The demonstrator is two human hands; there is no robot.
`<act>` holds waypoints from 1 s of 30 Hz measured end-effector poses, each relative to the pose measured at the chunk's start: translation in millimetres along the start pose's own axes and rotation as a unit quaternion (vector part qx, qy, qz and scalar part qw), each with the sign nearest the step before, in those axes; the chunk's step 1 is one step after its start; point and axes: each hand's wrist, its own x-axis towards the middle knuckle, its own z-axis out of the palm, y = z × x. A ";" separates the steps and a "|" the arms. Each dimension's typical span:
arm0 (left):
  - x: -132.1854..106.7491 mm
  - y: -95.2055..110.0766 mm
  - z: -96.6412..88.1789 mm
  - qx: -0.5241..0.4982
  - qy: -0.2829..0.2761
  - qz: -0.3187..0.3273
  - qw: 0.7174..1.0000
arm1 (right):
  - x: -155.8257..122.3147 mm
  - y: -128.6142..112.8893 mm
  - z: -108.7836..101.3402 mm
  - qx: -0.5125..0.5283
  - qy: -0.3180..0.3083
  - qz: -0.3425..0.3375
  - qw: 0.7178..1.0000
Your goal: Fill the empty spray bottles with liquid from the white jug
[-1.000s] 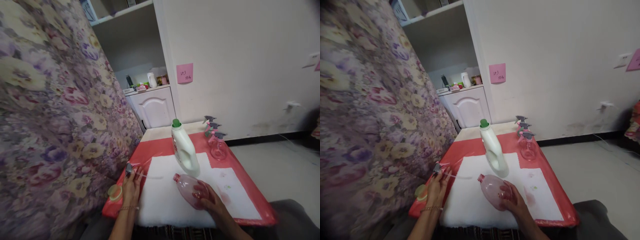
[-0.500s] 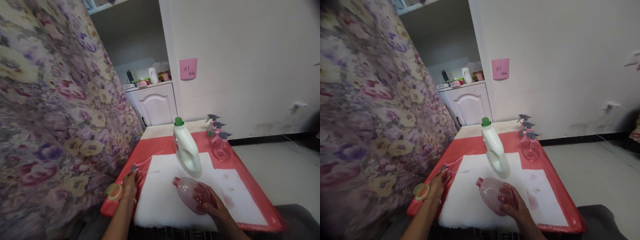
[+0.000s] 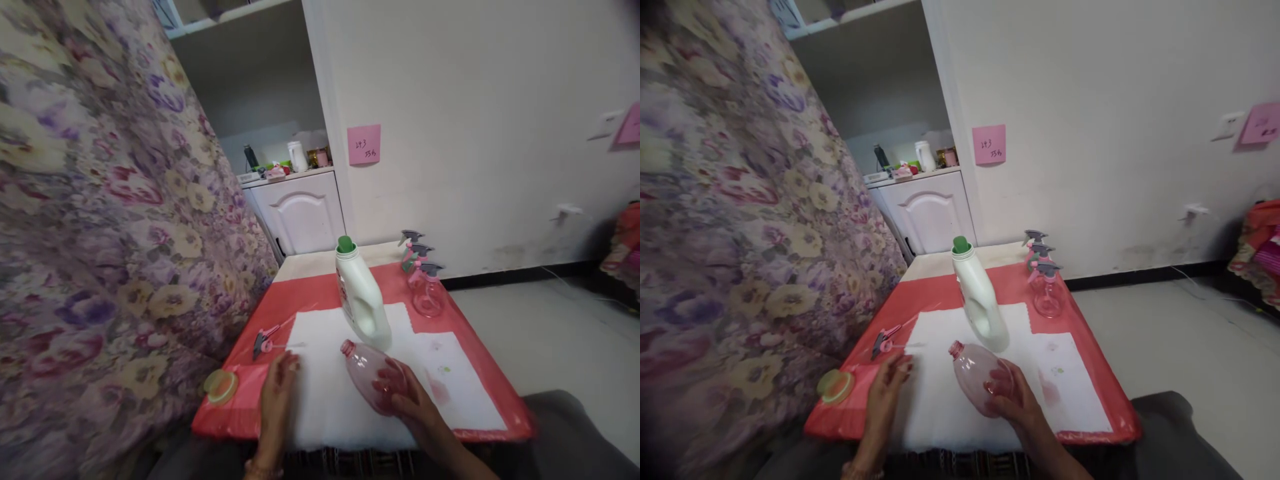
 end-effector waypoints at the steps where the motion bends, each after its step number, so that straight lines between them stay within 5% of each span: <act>1: -13.8 -1.5 8.5 0.039 -0.071 -0.023 0.996 | -0.8 -1.4 0.9 0.007 -0.008 0.002 1.000; 4: -49.7 -5.7 38.2 0.024 -0.225 -0.054 0.972 | -2.7 -4.6 2.2 0.012 -0.043 0.003 0.999; 8: -73.7 -8.2 68.9 -0.028 -0.315 -0.062 0.947 | -1.8 -4.1 1.4 -0.015 -0.076 -0.026 0.997; 13: -71.0 -10.3 70.3 0.008 -0.298 -0.051 0.953 | 2.3 -2.3 -4.2 -0.109 -0.108 -0.059 0.986; 20: -42.3 -4.9 52.0 0.128 -0.230 0.031 0.964 | -1.9 -7.4 -6.9 -0.281 -0.022 -0.132 0.950; 30: -36.0 -48.1 51.0 0.156 -0.275 0.045 0.948 | -1.7 1.1 -7.7 -0.399 -0.015 -0.137 0.906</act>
